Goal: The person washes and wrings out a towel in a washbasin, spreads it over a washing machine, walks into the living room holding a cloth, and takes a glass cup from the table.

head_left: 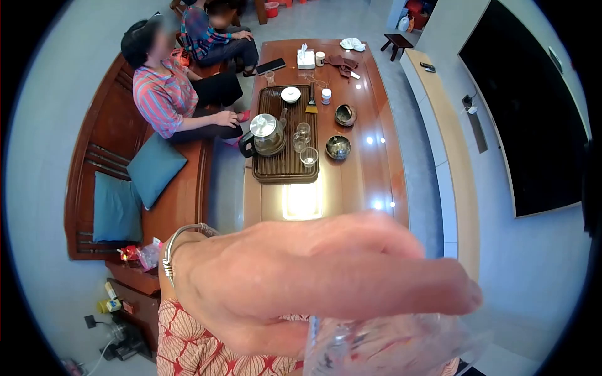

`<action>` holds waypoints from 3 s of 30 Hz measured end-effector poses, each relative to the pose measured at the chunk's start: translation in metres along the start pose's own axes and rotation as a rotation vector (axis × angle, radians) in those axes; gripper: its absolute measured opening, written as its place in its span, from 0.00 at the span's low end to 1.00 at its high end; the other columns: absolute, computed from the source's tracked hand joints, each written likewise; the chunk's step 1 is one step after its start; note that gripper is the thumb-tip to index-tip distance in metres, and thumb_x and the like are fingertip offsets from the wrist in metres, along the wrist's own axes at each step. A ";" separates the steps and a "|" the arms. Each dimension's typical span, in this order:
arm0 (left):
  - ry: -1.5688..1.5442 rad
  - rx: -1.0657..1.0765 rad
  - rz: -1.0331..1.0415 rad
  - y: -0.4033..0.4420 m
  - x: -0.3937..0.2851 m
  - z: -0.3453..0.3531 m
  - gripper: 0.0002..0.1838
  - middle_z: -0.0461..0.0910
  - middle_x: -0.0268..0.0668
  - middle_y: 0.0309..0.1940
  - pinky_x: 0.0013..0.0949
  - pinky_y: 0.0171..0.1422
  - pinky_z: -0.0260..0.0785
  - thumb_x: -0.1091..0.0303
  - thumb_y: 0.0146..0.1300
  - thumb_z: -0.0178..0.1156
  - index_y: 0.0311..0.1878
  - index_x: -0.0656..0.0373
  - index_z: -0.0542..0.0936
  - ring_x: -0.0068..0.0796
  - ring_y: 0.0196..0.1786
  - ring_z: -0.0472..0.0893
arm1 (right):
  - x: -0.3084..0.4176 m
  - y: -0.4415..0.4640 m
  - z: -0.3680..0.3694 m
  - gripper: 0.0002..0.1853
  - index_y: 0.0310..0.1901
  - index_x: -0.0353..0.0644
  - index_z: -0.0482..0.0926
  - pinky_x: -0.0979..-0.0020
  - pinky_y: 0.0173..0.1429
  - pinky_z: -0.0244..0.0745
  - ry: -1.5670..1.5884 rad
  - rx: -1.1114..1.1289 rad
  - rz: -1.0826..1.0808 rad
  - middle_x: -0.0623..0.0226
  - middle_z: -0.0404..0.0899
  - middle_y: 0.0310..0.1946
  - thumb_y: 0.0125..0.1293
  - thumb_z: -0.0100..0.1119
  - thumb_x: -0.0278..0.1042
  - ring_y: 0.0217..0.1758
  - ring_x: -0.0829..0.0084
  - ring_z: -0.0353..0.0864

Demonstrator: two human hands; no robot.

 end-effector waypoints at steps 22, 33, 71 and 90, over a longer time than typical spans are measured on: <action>-0.192 -0.303 -0.067 -0.041 0.072 -0.042 0.44 0.67 0.36 0.52 0.30 0.57 0.61 0.73 0.38 0.70 0.60 0.64 0.57 0.24 0.53 0.68 | -0.004 -0.005 -0.005 0.11 0.35 0.39 0.77 0.63 0.42 0.70 -0.023 0.024 0.053 0.53 0.77 0.31 0.50 0.50 0.32 0.36 0.56 0.76; -0.299 -0.212 0.010 -0.028 0.038 -0.008 0.24 0.73 0.55 0.38 0.42 0.46 0.65 0.60 0.43 0.68 0.38 0.71 0.74 0.48 0.42 0.73 | -0.011 -0.003 -0.003 0.13 0.38 0.38 0.76 0.67 0.46 0.70 -0.018 0.046 0.162 0.51 0.77 0.34 0.52 0.50 0.33 0.39 0.58 0.77; 0.168 -0.034 0.133 -0.036 -0.001 -0.005 0.25 0.63 0.53 0.48 0.33 0.46 0.65 0.72 0.47 0.53 0.51 0.74 0.67 0.43 0.44 0.69 | -0.018 0.004 0.013 0.12 0.36 0.38 0.77 0.64 0.45 0.70 -0.079 0.145 0.036 0.51 0.76 0.33 0.49 0.52 0.32 0.39 0.57 0.76; -0.121 -0.452 -0.407 -0.114 0.077 -0.034 0.48 0.63 0.35 0.55 0.32 0.61 0.57 0.75 0.38 0.70 0.63 0.62 0.51 0.25 0.58 0.64 | -0.013 0.012 0.013 0.14 0.36 0.36 0.76 0.63 0.46 0.69 -0.120 0.220 0.027 0.49 0.76 0.34 0.49 0.52 0.33 0.40 0.54 0.75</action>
Point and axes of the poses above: each hand's wrist, its own y-axis towards the middle knuckle, its own z-axis out of the palm, x = y × z, the point moved 7 cm from there along y, towards the middle knuckle
